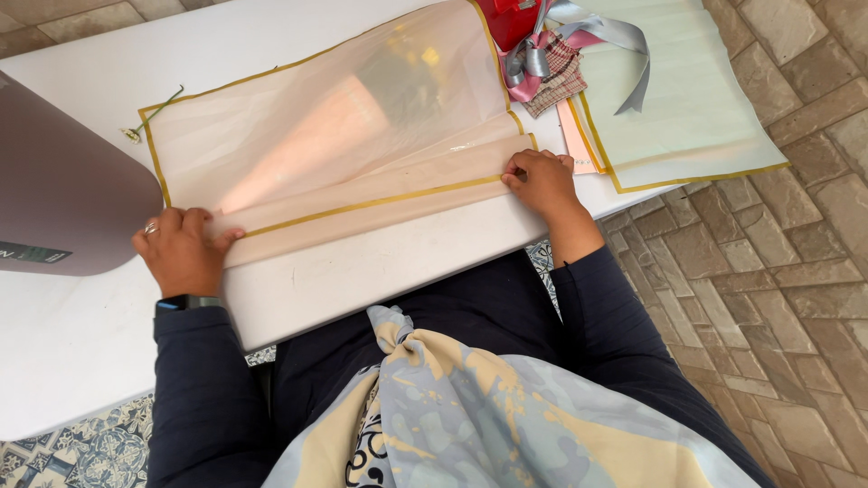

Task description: The person folds and adjusts a large sheet of decorative wrapping paper on a table, smoothing the surface and creasing the edges.

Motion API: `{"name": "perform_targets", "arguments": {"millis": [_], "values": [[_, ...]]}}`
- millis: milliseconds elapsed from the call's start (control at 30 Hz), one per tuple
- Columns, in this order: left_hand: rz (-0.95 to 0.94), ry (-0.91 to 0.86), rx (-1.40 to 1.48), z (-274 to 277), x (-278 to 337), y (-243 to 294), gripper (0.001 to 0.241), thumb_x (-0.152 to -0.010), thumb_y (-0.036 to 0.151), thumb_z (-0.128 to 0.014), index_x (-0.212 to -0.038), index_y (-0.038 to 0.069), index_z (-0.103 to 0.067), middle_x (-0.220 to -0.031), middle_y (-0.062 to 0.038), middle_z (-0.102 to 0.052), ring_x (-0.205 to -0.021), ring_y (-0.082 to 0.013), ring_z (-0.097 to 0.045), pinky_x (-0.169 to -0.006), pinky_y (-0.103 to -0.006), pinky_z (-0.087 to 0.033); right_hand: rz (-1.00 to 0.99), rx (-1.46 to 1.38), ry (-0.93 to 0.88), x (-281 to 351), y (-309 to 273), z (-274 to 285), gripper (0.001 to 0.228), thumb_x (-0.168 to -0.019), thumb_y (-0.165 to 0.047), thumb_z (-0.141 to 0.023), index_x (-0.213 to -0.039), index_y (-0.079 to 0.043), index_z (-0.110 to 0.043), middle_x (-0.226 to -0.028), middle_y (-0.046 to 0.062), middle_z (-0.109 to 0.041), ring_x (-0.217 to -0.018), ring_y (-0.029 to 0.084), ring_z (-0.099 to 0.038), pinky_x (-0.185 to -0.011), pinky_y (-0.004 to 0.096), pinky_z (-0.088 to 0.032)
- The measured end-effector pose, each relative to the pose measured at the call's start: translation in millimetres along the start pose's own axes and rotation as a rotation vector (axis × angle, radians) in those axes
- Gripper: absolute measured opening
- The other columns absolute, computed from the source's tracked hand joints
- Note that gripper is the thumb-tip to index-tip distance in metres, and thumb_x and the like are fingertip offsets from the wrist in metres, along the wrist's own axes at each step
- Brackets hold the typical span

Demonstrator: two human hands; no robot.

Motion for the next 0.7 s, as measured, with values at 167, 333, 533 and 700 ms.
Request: {"name": "perform_targets", "arguments": {"millis": [167,333,533,700], "values": [[-0.201,0.218,0.344,78.0,-21.0,135.9,0.039,-0.082,0.012,-0.081,-0.119,0.014,-0.069,-0.121,-0.012,-0.063,-0.120,-0.0380,-0.059,-0.107,-0.0590,-0.034,0.003,0.004,0.000,2.0,-3.8,0.4,0.002,-0.092,-0.016,-0.074,-0.094,-0.016,-0.074,-0.099,0.006,-0.074,-0.102,0.029,-0.063,-0.100,0.048,-0.030],[-0.456,-0.115,0.672,67.8,-17.0,296.4,0.061,-0.089,0.041,-0.070,-0.143,0.018,-0.056,-0.144,-0.011,-0.056,-0.141,-0.0316,-0.047,-0.117,-0.0607,-0.026,0.012,0.014,0.005,0.3,-2.5,-1.9,0.002,-0.093,-0.017,-0.073,-0.095,-0.016,-0.074,-0.099,0.006,-0.073,-0.104,0.030,-0.062,-0.102,0.051,-0.028],[-0.555,-0.315,0.585,18.3,-31.2,390.4,0.080,-0.100,0.070,-0.034,-0.157,0.014,-0.037,-0.159,-0.011,-0.042,-0.151,-0.0286,-0.035,-0.127,-0.0520,-0.017,0.011,0.053,0.026,-5.8,17.3,-16.7,0.005,-0.093,-0.024,-0.072,-0.097,-0.021,-0.071,-0.102,0.001,-0.071,-0.108,0.027,-0.060,-0.104,0.052,-0.028],[-0.498,-0.441,0.548,-9.3,-28.4,399.2,0.082,-0.103,0.070,-0.025,-0.155,0.010,-0.042,-0.159,-0.012,-0.042,-0.151,-0.0309,-0.035,-0.126,-0.0495,-0.021,-0.009,0.043,0.023,-5.1,25.4,-19.6,0.007,-0.093,-0.030,-0.070,-0.098,-0.025,-0.068,-0.105,-0.003,-0.070,-0.111,0.024,-0.059,-0.107,0.054,-0.027]]}}
Point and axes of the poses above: each hand's wrist, its own x-axis away from the middle knuckle, its own z-axis out of the back of the hand, y = z × x, the point moved 6 cm from there along -x, towards the middle knuckle
